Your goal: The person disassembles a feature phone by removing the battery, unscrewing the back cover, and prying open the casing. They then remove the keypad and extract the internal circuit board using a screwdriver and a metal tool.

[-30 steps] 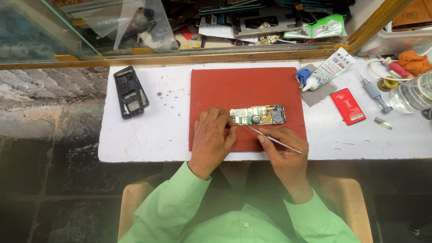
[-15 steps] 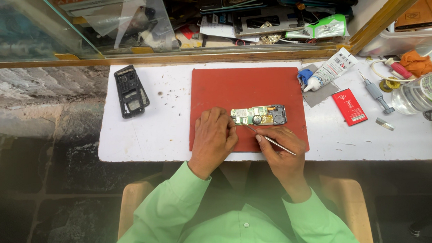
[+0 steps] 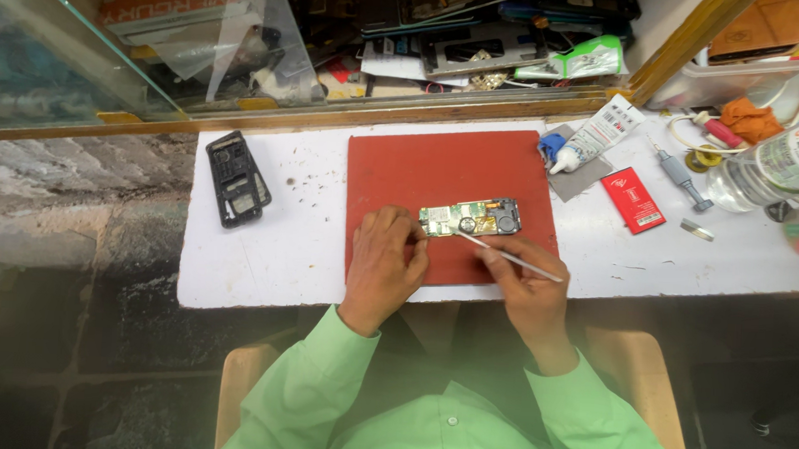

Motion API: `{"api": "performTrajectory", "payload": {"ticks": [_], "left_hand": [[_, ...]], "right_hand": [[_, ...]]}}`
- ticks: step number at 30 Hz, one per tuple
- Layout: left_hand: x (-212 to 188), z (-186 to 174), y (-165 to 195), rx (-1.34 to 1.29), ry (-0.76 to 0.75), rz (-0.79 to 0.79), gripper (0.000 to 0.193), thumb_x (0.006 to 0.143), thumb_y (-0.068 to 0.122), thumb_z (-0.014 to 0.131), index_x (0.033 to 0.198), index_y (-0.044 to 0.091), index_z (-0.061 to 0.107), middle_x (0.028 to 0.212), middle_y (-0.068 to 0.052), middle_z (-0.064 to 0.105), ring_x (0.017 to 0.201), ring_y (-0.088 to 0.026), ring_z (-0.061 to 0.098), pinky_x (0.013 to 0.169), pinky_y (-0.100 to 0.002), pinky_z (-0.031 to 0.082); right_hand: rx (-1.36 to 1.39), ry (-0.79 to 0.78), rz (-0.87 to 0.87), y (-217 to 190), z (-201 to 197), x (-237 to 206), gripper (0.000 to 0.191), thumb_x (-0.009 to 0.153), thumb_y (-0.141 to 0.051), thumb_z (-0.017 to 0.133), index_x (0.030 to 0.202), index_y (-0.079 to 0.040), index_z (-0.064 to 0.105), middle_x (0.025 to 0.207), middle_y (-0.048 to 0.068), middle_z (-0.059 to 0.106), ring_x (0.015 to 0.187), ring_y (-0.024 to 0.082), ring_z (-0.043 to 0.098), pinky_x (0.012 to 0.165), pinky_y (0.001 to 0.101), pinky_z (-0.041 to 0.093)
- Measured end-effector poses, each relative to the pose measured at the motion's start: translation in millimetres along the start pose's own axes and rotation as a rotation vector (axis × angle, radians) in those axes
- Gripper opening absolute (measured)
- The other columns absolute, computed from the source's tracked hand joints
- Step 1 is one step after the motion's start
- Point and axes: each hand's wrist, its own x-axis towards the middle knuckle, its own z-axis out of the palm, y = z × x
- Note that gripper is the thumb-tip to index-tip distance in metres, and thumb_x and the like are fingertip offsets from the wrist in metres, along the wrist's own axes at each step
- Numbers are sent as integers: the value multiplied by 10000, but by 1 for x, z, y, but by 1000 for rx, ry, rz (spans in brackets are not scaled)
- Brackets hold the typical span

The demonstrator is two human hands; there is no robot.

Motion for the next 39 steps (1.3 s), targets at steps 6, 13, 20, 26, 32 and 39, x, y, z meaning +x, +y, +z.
{"api": "performTrajectory", "payload": {"ticks": [6,13,20,26,32,39], "left_hand": [[0,-4,5,-18,43,27,187,814,47,702,977,86,621,1040,-57,608,1021,-298,556,886,-442,424],[-1,-6,8,-15,40,17,195,824,29,693,995,91,621,1034,-51,619,1013,-292,564,886,-432,430],[1,-9,10,44,-8,11,401,845,155,732,1226,80,633,1128,-72,606,1059,-294,545,893,-439,418],[18,-16,3,103,-219,-36,582,785,371,820,1277,108,654,1045,-62,568,1008,-279,510,860,-447,395],[22,-12,0,122,-206,-43,459,800,347,808,1206,161,707,987,-43,574,975,-266,524,830,-438,395],[17,-8,-2,109,-119,-1,386,806,270,779,1162,145,699,1018,-38,589,979,-277,538,822,-444,410]], "right_hand": [[51,125,41,5,-38,20,283,1162,-199,457,1048,21,593,958,117,699,889,172,651,837,309,531],[-631,178,-66,-3,-50,48,224,995,-81,634,1199,6,665,901,160,622,696,251,624,648,404,495],[-665,215,-12,-4,-36,37,182,914,-107,716,1089,-60,725,852,76,614,708,234,650,647,388,520],[-864,281,42,12,-35,50,122,915,-196,775,1004,-113,779,801,93,607,719,270,635,677,436,484],[-921,392,59,29,-38,69,124,901,-200,773,985,-110,763,884,84,636,779,279,653,694,452,494],[-933,410,18,28,-34,65,181,889,-224,784,1015,-100,748,911,91,594,888,297,623,747,454,492]]}}
